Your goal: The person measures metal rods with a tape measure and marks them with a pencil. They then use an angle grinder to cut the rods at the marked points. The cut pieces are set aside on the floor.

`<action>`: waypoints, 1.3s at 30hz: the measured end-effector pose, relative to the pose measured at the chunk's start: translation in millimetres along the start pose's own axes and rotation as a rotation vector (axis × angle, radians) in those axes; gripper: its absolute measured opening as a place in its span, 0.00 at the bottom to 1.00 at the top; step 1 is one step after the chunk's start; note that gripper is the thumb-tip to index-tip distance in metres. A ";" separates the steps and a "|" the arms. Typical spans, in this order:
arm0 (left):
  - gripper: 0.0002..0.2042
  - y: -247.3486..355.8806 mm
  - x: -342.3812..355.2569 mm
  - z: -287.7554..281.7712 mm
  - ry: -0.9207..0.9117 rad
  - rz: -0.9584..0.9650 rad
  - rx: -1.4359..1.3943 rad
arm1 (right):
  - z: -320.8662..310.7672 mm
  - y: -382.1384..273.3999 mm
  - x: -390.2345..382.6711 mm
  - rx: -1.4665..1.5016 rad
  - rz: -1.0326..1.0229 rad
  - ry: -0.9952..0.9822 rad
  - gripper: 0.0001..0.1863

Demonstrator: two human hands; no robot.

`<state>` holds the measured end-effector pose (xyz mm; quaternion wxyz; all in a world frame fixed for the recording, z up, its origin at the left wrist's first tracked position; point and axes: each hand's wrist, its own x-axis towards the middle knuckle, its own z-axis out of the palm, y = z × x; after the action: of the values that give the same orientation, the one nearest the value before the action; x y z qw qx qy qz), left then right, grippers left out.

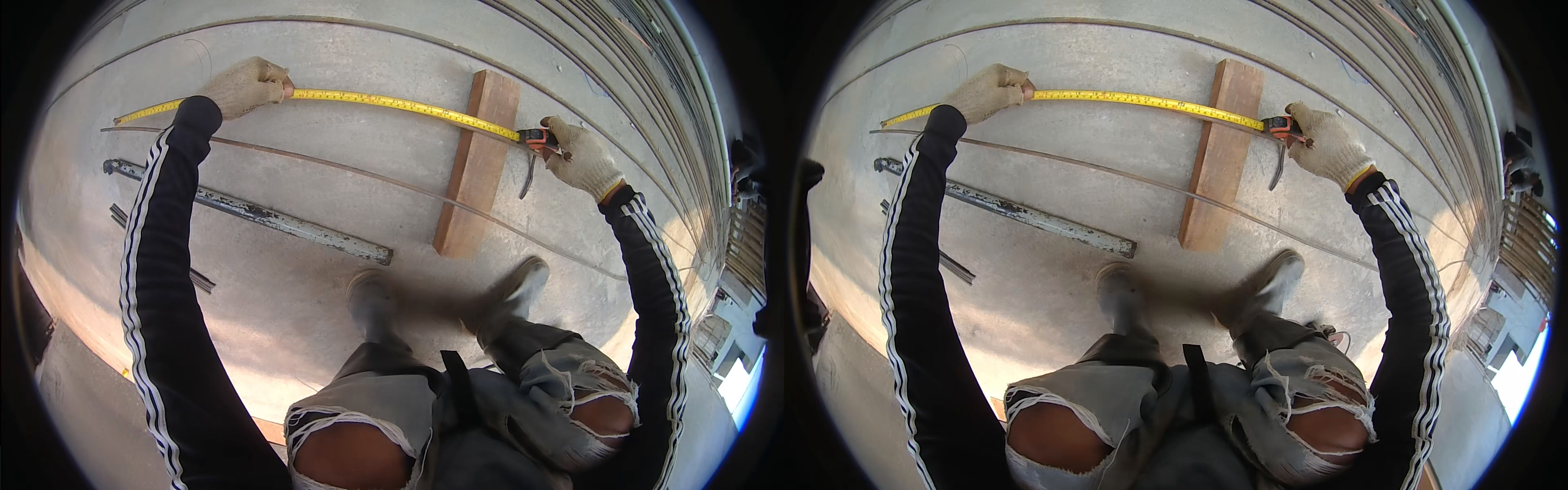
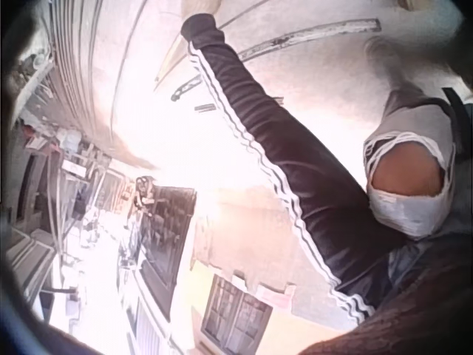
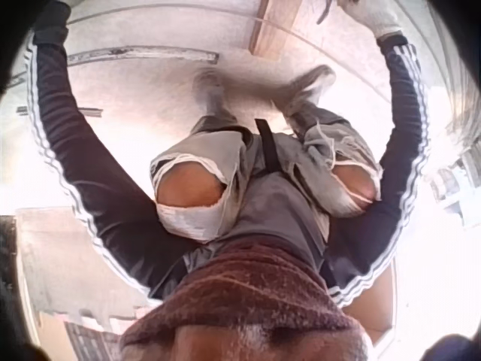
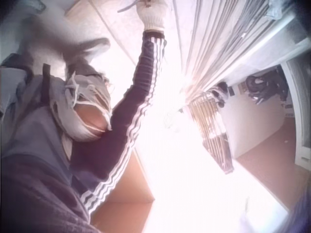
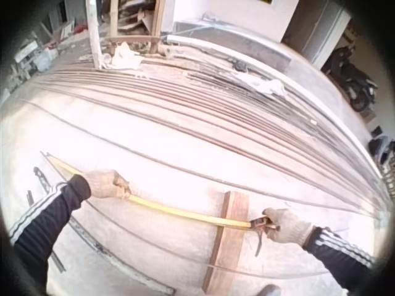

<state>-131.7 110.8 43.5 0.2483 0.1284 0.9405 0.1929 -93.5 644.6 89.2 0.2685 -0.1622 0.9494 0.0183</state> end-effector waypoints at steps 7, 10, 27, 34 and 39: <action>0.23 1.5 0.1 -6.0 -0.090 -0.035 0.003 | -59.9 -30.3 -21.1 0.223 -0.160 0.094 0.16; 0.23 4.2 -0.6 -8.9 -0.098 -0.036 0.004 | -74.6 -64.4 -13.1 0.350 -0.190 -0.073 0.15; 0.21 -3.4 4.4 -9.5 -0.142 0.001 -0.020 | 23.3 -289.2 61.4 0.777 -0.148 0.535 0.14; 0.20 -9.5 5.2 -1.8 -0.047 0.070 -0.080 | 4.5 -270.5 114.3 0.446 -0.151 0.386 0.15; 0.20 -8.4 6.7 -7.5 -0.124 0.055 -0.049 | -9.6 -261.4 131.4 0.522 -0.209 0.110 0.15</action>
<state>-142.5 103.4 43.2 0.3037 0.1598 0.9145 0.2145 -120.8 356.7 43.4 0.2498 -0.1855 0.9131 -0.2635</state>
